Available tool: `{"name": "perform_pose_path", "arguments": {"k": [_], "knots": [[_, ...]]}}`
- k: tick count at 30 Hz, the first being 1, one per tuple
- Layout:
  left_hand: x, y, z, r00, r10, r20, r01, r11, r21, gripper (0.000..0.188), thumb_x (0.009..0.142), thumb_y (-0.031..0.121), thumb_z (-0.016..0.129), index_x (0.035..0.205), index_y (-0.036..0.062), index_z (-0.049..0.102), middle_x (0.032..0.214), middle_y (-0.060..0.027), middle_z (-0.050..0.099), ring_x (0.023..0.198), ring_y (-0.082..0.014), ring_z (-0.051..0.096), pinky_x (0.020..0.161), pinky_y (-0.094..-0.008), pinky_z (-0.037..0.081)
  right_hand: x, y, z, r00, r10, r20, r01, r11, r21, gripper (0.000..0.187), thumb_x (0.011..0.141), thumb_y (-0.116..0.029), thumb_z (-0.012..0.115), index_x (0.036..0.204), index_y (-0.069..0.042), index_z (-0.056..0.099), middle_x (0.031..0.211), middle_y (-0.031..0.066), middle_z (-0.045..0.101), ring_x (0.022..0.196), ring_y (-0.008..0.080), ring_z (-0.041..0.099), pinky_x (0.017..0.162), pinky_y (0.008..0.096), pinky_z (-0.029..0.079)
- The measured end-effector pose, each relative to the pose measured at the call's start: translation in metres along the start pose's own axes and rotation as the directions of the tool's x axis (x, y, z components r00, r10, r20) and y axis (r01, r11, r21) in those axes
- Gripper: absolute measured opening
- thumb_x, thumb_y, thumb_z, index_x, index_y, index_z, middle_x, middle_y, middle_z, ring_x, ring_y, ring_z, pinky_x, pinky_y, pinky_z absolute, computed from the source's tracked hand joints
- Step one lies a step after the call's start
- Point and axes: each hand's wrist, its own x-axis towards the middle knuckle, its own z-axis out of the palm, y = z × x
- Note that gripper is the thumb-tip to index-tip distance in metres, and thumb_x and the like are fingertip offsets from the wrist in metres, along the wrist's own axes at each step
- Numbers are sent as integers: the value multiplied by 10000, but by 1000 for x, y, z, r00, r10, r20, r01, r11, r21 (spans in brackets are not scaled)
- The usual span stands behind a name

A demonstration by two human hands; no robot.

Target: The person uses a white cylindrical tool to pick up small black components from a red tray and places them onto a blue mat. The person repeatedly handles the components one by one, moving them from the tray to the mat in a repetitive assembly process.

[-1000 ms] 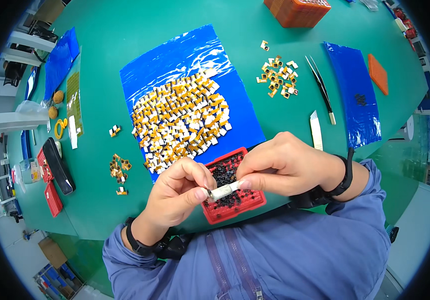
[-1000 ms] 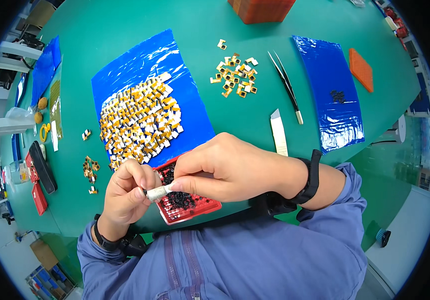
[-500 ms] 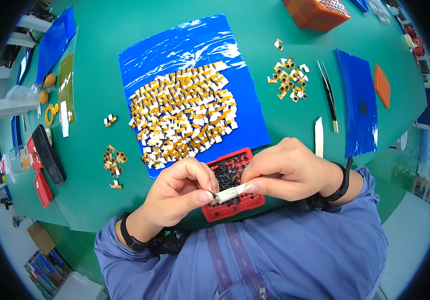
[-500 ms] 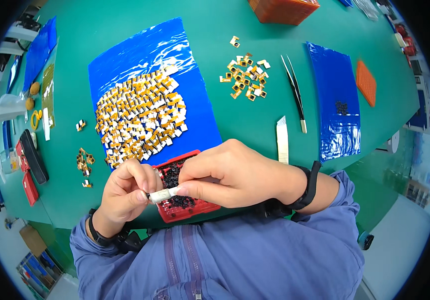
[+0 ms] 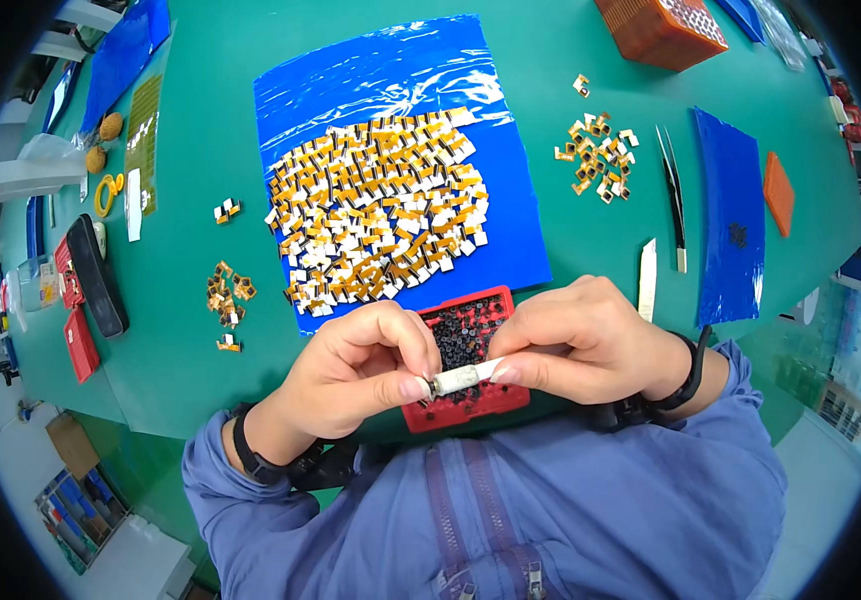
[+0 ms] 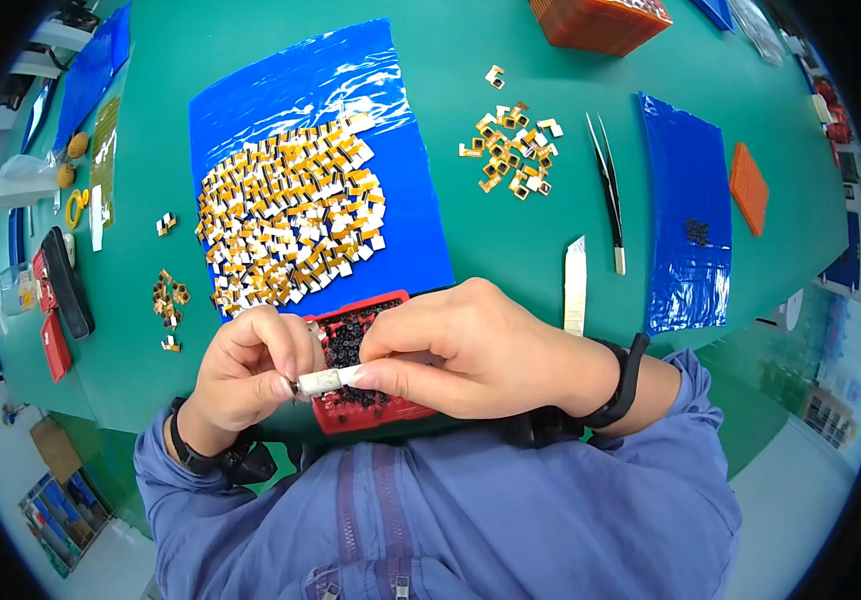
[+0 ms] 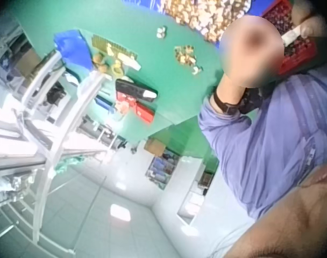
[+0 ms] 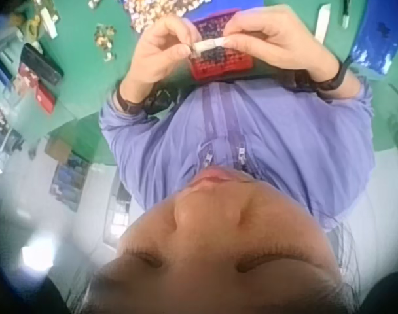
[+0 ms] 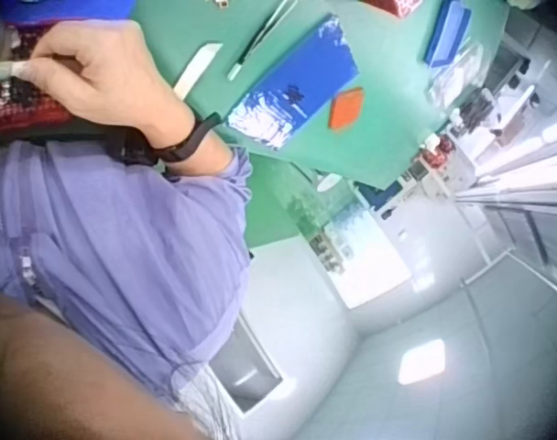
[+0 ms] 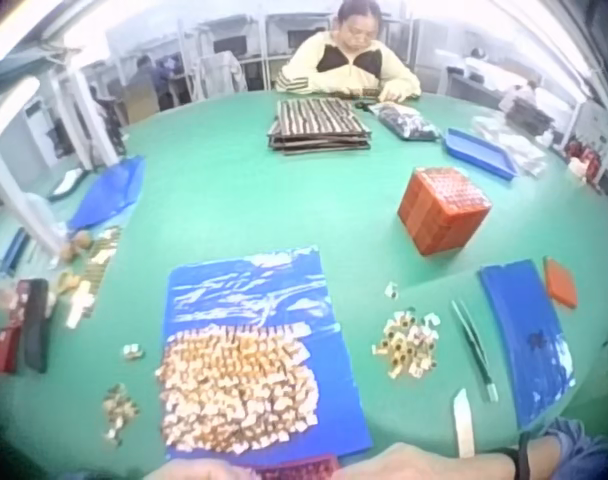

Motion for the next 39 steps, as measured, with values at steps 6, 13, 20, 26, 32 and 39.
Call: {"name": "perform_pose_path", "arguments": {"k": [6,13,20,26,32,39], "knots": [[0,-2,0,1000,12,14,-12,1000,24,102,864,37,612,890,40,514,879,-62,554,821,-122,524,735,-264,427,-2,-2,0,998,-24,-54,24,1000,1,127,804,-141,689,801,-28,630,678,60,576,540,166,543,485,285,418],[-2,-4,3,999,-17,32,17,1000,-15,110,885,65,593,912,46,488,872,-70,570,781,-118,558,718,-259,453,-4,-3,0,997,79,16,-80,994,74,113,790,-115,714,826,-28,652,689,42,601,545,129,542,494,269,392],[-2,-6,2,998,26,53,-29,998,48,108,894,72,581,920,43,480,862,-70,579,773,-123,572,715,-255,461,-8,-1,-1,1000,-5,14,5,1000,4,118,838,-106,663,872,-3,615,642,24,577,535,95,501,493,248,373],[-3,-6,3,997,44,65,-51,994,95,102,894,69,578,919,46,481,851,-60,570,773,-122,576,713,-255,462,-8,-1,-3,996,-87,23,88,995,-36,99,879,-109,604,859,-12,609,643,11,585,541,69,513,480,229,382],[-3,-7,3,997,32,66,-40,992,119,105,893,74,581,917,48,483,849,-59,569,777,-124,581,712,-255,466,-8,2,-3,996,-89,13,89,996,1,101,868,-108,619,869,-7,611,667,22,610,550,81,551,499,216,407],[-5,-6,4,998,33,62,-42,988,147,94,895,64,573,920,43,486,850,-60,565,778,-124,580,715,-257,466,-8,2,-4,995,-72,64,77,994,-79,115,870,-118,619,863,-3,614,664,47,604,560,114,559,520,251,421]]}}
